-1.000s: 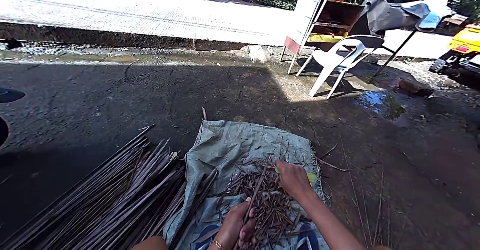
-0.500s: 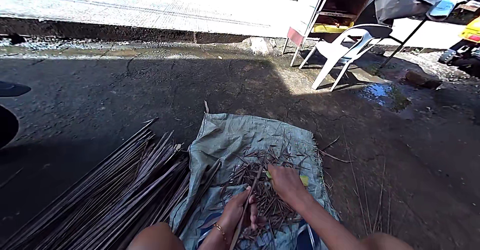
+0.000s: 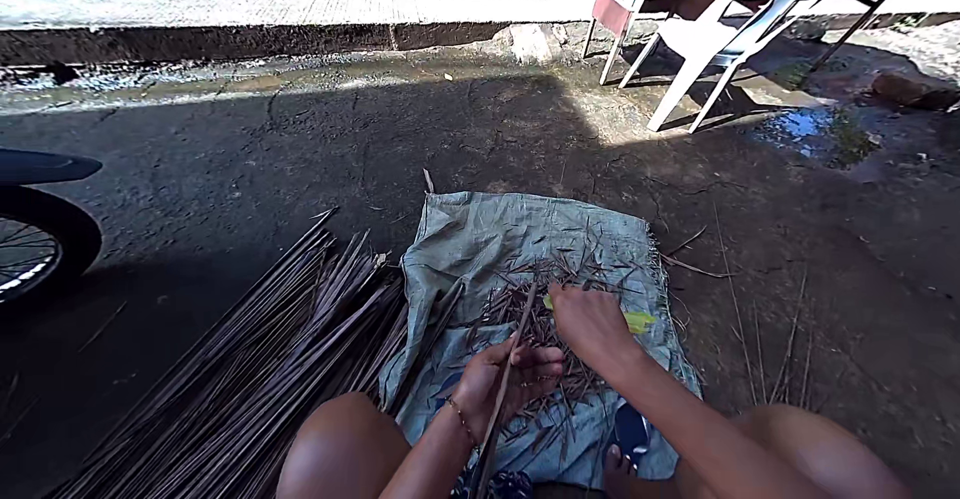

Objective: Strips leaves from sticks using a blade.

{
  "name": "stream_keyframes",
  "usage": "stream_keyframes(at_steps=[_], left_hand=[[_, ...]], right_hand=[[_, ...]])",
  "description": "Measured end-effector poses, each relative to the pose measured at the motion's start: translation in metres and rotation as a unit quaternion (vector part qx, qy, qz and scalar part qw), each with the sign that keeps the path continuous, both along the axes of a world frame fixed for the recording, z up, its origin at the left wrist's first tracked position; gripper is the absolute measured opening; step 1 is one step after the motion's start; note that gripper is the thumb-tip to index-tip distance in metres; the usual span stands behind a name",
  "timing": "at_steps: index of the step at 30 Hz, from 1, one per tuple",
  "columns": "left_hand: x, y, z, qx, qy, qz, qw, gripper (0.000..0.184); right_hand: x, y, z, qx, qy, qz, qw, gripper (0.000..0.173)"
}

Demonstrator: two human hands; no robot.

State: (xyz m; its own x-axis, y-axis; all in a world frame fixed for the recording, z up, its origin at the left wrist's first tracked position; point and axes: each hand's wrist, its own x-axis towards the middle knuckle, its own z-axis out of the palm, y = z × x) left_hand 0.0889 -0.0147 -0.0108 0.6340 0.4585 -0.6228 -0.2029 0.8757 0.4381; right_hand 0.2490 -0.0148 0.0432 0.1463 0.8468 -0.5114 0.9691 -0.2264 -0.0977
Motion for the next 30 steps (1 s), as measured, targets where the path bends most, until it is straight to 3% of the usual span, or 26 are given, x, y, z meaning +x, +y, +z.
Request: stream_keyframes(at_steps=[3, 7, 9, 14, 20, 24, 30], left_hand=[[0.0, -0.002, 0.0, 0.012, -0.086, 0.038, 0.996, 0.061], [0.0, -0.003, -0.006, 0.023, -0.15, 0.058, 0.987, 0.06], [0.0, -0.004, -0.007, 0.031, -0.162, 0.058, 0.985, 0.056], [-0.005, -0.004, -0.014, 0.055, -0.199, 0.033, 0.978, 0.057], [-0.003, -0.005, -0.011, 0.05, -0.146, 0.028, 0.988, 0.063], [0.0, -0.003, -0.011, 0.078, -0.122, 0.007, 0.989, 0.056], [0.002, -0.001, -0.011, 0.079, -0.103, -0.049, 0.99, 0.082]], right_hand=[[-0.002, -0.001, 0.008, 0.044, 0.018, 0.004, 0.999, 0.038], [-0.001, -0.003, 0.011, 0.141, 0.045, 0.005, 0.989, 0.066], [0.003, -0.003, 0.011, 0.169, 0.053, 0.014, 0.984, 0.072], [0.011, 0.0, 0.014, 0.166, 0.066, 0.032, 0.983, 0.071], [0.016, 0.002, 0.009, 0.157, 0.07, 0.033, 0.985, 0.068], [0.019, 0.003, 0.005, 0.16, 0.068, 0.032, 0.984, 0.067], [0.025, 0.004, 0.001, 0.152, 0.086, 0.023, 0.984, 0.067]])
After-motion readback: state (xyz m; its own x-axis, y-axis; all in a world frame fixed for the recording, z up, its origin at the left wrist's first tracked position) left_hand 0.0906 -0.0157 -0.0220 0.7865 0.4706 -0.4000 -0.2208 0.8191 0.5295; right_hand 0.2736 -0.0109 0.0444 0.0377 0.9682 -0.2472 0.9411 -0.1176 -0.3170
